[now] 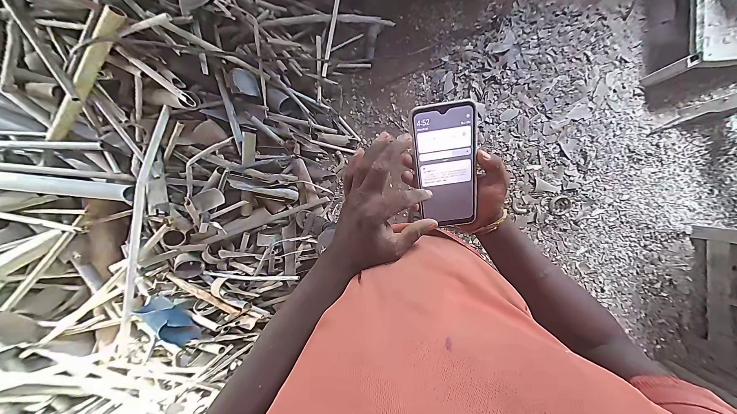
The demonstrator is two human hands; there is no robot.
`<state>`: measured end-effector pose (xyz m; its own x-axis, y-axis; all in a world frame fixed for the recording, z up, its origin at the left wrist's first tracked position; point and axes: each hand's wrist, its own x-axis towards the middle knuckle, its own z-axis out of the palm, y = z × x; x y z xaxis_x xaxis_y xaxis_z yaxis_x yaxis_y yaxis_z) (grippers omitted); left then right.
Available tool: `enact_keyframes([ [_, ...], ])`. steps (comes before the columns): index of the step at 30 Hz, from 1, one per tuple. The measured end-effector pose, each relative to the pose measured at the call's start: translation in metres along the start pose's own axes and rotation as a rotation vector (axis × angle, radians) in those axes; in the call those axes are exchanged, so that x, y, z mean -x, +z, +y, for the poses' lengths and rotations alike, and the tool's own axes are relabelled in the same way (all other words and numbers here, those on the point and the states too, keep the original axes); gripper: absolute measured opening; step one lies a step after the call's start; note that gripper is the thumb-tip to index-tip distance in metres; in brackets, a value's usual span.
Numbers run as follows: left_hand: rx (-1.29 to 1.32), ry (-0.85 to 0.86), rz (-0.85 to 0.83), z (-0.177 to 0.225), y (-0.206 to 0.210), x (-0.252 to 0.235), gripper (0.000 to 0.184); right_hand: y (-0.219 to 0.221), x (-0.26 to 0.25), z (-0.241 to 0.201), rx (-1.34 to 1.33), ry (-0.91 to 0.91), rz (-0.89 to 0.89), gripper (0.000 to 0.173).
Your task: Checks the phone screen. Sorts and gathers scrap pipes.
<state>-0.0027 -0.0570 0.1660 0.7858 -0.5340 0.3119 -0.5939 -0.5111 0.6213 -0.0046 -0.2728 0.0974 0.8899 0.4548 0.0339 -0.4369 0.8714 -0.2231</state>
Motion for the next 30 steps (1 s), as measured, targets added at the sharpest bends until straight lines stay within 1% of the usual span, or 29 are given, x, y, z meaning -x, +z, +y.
enact_keyframes([
  [9,-0.005,-0.01,-0.029,-0.0011,0.0012,-0.0017,0.035,-0.0016,-0.0012,0.0,0.04,-0.036,-0.002,0.044],
  [11,-0.002,-0.01,-0.034,-0.0014,0.0012,-0.0018,0.034,0.0014,-0.0013,-0.0003,0.061,-0.042,0.023,0.043],
  [14,0.006,-0.003,-0.028,-0.0018,0.0016,-0.0022,0.034,0.0005,-0.0016,-0.0008,0.043,-0.02,0.007,0.044],
  [19,0.017,-0.005,0.001,-0.0027,0.0037,-0.0025,0.032,-0.0001,-0.0016,-0.0007,0.079,-0.032,0.037,0.044],
  [22,0.02,-0.011,-0.004,-0.0025,0.0027,-0.0036,0.032,-0.0015,-0.002,-0.0011,0.052,-0.002,0.025,0.046],
  [30,-0.007,-0.003,-0.03,-0.0027,-0.0014,-0.0082,0.033,-0.0002,-0.0043,-0.0014,0.057,-0.019,0.073,0.043],
])
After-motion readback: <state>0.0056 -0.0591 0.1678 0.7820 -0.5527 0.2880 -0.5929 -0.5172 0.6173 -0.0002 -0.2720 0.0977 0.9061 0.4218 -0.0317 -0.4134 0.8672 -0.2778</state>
